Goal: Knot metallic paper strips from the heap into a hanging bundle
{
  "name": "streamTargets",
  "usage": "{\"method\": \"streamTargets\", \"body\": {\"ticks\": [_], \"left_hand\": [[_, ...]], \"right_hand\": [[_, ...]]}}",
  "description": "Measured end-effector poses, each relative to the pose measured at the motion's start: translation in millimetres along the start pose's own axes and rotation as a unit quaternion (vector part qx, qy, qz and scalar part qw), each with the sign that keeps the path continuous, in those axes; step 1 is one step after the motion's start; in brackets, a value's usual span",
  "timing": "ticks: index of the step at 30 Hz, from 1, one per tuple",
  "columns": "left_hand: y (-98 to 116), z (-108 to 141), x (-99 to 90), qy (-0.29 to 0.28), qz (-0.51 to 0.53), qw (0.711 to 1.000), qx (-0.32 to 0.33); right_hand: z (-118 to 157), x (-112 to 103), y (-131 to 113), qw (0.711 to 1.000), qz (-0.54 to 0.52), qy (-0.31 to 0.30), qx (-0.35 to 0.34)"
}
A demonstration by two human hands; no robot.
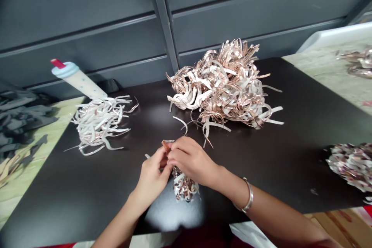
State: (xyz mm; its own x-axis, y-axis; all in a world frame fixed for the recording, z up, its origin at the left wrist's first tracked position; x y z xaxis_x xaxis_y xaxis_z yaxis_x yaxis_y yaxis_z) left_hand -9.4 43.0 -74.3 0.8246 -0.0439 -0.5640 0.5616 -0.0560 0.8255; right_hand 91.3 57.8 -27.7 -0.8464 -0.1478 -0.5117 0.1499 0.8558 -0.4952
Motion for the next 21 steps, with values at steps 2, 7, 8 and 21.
{"method": "streamTargets", "body": {"ticks": [2, 7, 8, 21], "left_hand": [[-0.9, -0.6, -0.7, 0.002, -0.006, 1.000, -0.005], [-8.3, -1.3, 3.4, -0.030, 0.088, 0.994, -0.056], [-9.4, -1.2, 4.7, -0.039, 0.119, 0.990, -0.065], [-12.4, -1.5, -1.8, -0.011, 0.137, 0.990, -0.043]], "right_hand": [[2.0, 0.9, 2.1, 1.000, -0.024, 0.005, 0.009], [3.8, 2.4, 16.7, 0.991, -0.098, 0.009, 0.088], [4.3, 2.9, 19.6, 0.989, -0.110, 0.007, 0.102], [5.9, -15.5, -12.3, 0.993, -0.039, 0.090, -0.060]]}}
Point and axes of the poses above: each hand's wrist, its own z-axis away from the middle knuckle, its own x-axis out of the palm, y = z × x, the point moved 9 cm from there along -z, towards the middle knuckle, and after that the axes turned 4 degrees about -x, right-handed, at the moved point
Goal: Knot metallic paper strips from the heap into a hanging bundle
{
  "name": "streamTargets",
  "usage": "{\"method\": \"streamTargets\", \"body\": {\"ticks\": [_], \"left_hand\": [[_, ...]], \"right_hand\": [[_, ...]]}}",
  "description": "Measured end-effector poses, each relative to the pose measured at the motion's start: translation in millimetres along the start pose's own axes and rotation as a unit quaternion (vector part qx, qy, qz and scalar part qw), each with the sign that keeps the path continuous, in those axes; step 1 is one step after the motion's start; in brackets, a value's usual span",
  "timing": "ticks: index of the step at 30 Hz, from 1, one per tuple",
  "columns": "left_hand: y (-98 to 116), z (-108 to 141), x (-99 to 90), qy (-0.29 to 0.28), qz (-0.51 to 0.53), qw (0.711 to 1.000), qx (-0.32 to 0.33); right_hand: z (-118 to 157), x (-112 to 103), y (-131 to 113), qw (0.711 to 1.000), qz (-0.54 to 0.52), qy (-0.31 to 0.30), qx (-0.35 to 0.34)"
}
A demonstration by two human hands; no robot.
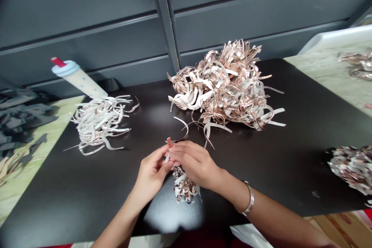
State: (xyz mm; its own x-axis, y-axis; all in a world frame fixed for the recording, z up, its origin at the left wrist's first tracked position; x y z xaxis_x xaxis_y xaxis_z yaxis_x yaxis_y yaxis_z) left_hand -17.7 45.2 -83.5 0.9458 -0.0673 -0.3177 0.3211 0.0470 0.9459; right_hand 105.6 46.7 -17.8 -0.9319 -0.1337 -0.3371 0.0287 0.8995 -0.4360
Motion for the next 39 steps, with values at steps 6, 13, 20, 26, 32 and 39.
{"method": "streamTargets", "body": {"ticks": [6, 13, 20, 26, 32, 39], "left_hand": [[-5.6, -2.4, -0.4, 0.001, 0.055, 0.998, -0.008], [2.3, -6.1, -2.9, 0.007, 0.075, 0.997, 0.006], [6.1, -4.5, -14.4, 0.049, 0.049, 0.997, 0.025], [6.5, -2.7, -17.7, 0.060, 0.033, 0.997, 0.035], [40.9, 7.6, -28.4, 0.149, -0.192, 0.954, 0.177], [77.0, 37.7, -9.8, 0.116, -0.319, 0.837, 0.430]], "right_hand": [[5.2, -1.7, 16.9, 0.995, 0.015, -0.057, 0.084], [7.4, 6.4, 20.8, 0.989, -0.033, -0.077, 0.123], [10.0, 13.0, 18.1, 0.983, -0.035, -0.147, 0.101], [6.0, -1.4, 19.2, 0.983, -0.039, -0.145, 0.109], [4.7, -3.6, 20.6, 0.969, -0.098, -0.180, 0.135], [23.9, 3.5, 46.5, 0.830, -0.417, -0.172, 0.327]]}}
Point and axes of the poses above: each hand's wrist, its own z-axis away from the middle knuckle, its own x-axis out of the palm, y = z × x, the point moved 9 cm from there along -z, towards the middle knuckle, and after that the axes turned 4 degrees about -x, right-handed, at the moved point
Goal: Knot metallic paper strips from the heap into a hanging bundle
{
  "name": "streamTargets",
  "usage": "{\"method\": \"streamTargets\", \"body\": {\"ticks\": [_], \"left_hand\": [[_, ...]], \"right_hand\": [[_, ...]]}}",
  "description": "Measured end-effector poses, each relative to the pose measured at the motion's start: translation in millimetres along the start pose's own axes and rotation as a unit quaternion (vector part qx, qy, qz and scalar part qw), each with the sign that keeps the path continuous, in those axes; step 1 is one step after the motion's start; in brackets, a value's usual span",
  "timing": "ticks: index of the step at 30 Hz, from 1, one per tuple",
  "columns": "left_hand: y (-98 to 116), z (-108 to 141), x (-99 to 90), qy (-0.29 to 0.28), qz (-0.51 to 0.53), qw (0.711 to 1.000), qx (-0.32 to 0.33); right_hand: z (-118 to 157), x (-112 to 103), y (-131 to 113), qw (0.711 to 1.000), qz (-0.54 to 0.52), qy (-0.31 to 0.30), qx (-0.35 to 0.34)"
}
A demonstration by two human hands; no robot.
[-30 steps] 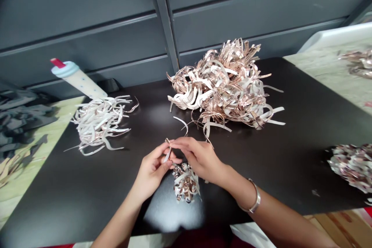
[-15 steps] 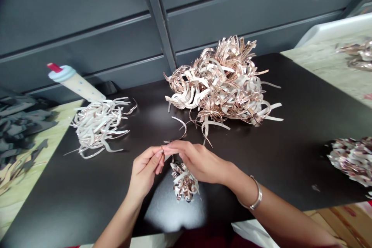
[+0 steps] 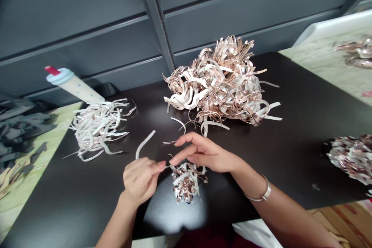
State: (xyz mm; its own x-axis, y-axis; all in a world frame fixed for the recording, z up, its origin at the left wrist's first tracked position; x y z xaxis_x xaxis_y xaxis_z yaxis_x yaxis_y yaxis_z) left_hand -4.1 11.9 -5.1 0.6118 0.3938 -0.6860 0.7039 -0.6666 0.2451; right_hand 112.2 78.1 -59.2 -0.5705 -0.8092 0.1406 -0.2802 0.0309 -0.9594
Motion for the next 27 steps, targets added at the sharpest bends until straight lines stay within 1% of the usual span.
{"method": "streamTargets", "body": {"ticks": [2, 4, 7, 10, 12, 13, 14, 15, 16, 17, 18, 19, 20, 21, 23, 25, 27], "left_hand": [[17.2, 3.2, -0.9, 0.004, -0.049, 0.996, 0.073], [29.7, 6.6, -1.4, 0.008, -0.082, 0.990, 0.112], [39.7, 9.8, -4.3, 0.012, -0.096, 0.988, 0.124], [42.9, 13.5, -11.2, 0.016, -0.099, 0.987, 0.122], [38.8, 15.4, -18.2, 0.020, -0.066, 0.993, 0.101], [33.1, 15.4, -22.7, 0.029, -0.026, 0.997, 0.073], [23.6, 14.7, -28.1, 0.051, 0.025, 0.998, 0.029], [10.6, 14.5, -35.2, 0.095, 0.081, 0.992, -0.029], [-6.1, 15.9, -40.8, 0.149, 0.140, 0.974, -0.099], [-25.0, 21.9, -48.5, 0.234, 0.186, 0.938, -0.175], [-42.8, 31.3, -53.0, 0.319, 0.227, 0.887, -0.244], [-59.4, 37.8, -47.6, 0.358, 0.283, 0.834, -0.309], [-73.5, 39.3, -34.7, 0.354, 0.358, 0.784, -0.362], [-84.5, 39.9, -21.8, 0.344, 0.425, 0.733, -0.405], [-99.7, 41.8, -1.5, 0.329, 0.541, 0.622, -0.460], [-109.0, 47.0, 10.4, 0.340, 0.628, 0.501, -0.489], [-112.9, 51.8, 19.6, 0.346, 0.694, 0.384, -0.502]], "right_hand": [[0.4, 2.5, 13.3, 0.994, -0.099, -0.021, 0.040], [0.1, 7.2, 22.0, 0.983, -0.168, -0.044, 0.056], [-1.6, 11.6, 30.4, 0.971, -0.227, -0.052, 0.061], [-3.5, 9.6, 36.4, 0.969, -0.232, -0.039, 0.073], [-5.0, -3.2, 36.7, 0.976, -0.208, 0.010, 0.067], [-5.1, -11.9, 35.2, 0.981, -0.181, 0.045, 0.057], [-4.5, -19.0, 32.4, 0.986, -0.141, 0.075, 0.045], [-3.5, -22.1, 29.1, 0.992, -0.081, 0.090, 0.033], [-2.4, -19.3, 25.9, 0.996, -0.002, 0.083, 0.024], [-1.1, -9.7, 24.1, 0.994, 0.093, 0.049, 0.017], [1.2, 4.2, 24.5, 0.981, 0.194, 0.003, 0.010], [4.8, 20.6, 26.0, 0.956, 0.288, -0.050, -0.004], [9.8, 36.2, 28.5, 0.929, 0.356, -0.096, -0.022], [15.7, 49.8, 31.7, 0.908, 0.395, -0.137, -0.034], [26.6, 64.6, 37.7, 0.883, 0.428, -0.189, -0.034], [32.7, 63.6, 39.6, 0.876, 0.437, -0.204, -0.013], [34.5, 56.1, 37.7, 0.876, 0.436, -0.204, 0.011]]}}
Point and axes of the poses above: each hand's wrist, its own z-axis away from the middle knuckle, its own x-axis out of the palm, y = z × x, the point moved 9 cm from there along -z, towards the middle knuckle, and after that the axes turned 4 degrees about -x, right-handed, at the moved point
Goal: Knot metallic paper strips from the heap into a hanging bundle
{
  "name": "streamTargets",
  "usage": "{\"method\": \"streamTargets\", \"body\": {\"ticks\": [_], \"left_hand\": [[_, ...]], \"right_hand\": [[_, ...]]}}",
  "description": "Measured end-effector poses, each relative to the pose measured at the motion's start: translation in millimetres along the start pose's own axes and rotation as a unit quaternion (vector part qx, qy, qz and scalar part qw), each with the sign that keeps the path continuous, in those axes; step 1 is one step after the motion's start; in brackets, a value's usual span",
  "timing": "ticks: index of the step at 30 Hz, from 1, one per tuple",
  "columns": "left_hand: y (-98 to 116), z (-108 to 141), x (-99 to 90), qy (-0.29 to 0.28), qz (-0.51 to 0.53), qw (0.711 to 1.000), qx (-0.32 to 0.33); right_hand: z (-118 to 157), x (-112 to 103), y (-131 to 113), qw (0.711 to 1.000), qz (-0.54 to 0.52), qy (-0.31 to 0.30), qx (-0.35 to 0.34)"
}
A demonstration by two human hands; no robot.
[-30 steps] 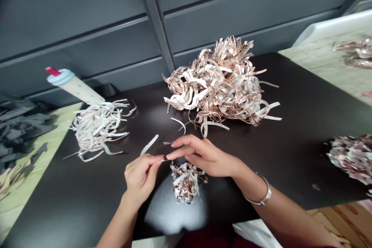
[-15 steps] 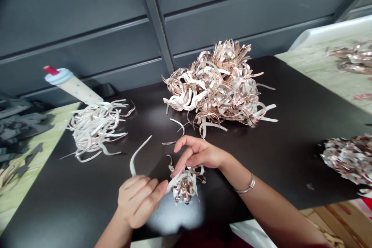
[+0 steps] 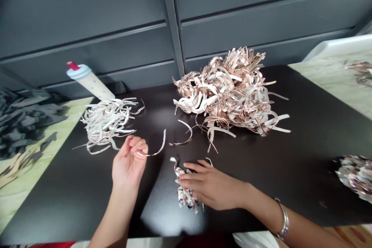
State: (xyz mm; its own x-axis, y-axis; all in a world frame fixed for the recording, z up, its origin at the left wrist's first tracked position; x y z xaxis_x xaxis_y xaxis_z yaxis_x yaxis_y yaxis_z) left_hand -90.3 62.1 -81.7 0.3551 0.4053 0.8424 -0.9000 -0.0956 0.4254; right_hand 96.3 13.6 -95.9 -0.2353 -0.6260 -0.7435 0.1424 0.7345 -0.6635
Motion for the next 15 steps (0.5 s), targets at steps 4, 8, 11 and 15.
{"method": "streamTargets", "body": {"ticks": [4, 8, 11, 15], "left_hand": [[-10.6, -4.3, -9.5, 0.021, 0.113, 0.988, -0.100], [-21.7, -4.8, -14.8, 0.023, 0.099, 0.985, -0.141], [-32.0, -1.2, -13.6, 0.009, 0.081, 0.983, -0.165], [-40.4, 2.7, -12.1, -0.020, 0.027, 0.985, -0.171]], "right_hand": [[3.4, 1.0, -0.2, 0.998, -0.040, -0.046, 0.004], [1.6, -4.1, 2.0, 0.999, -0.014, 0.021, 0.024], [2.4, -44.3, 5.6, 0.968, 0.009, 0.245, 0.050], [-21.7, -60.8, 15.2, 0.930, -0.163, 0.315, 0.100]]}}
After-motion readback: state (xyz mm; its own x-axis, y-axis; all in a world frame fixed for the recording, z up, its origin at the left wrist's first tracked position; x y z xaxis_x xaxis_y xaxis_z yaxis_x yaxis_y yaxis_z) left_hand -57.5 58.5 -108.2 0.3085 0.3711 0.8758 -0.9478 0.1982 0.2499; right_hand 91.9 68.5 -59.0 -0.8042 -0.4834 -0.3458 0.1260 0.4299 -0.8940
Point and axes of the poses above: each hand's wrist, its own z-axis away from the middle knuckle, its own x-axis out of the palm, y = z × x, the point moved 9 cm from there along -z, towards the middle knuckle, and after that the axes turned 4 degrees about -x, right-handed, at the moved point
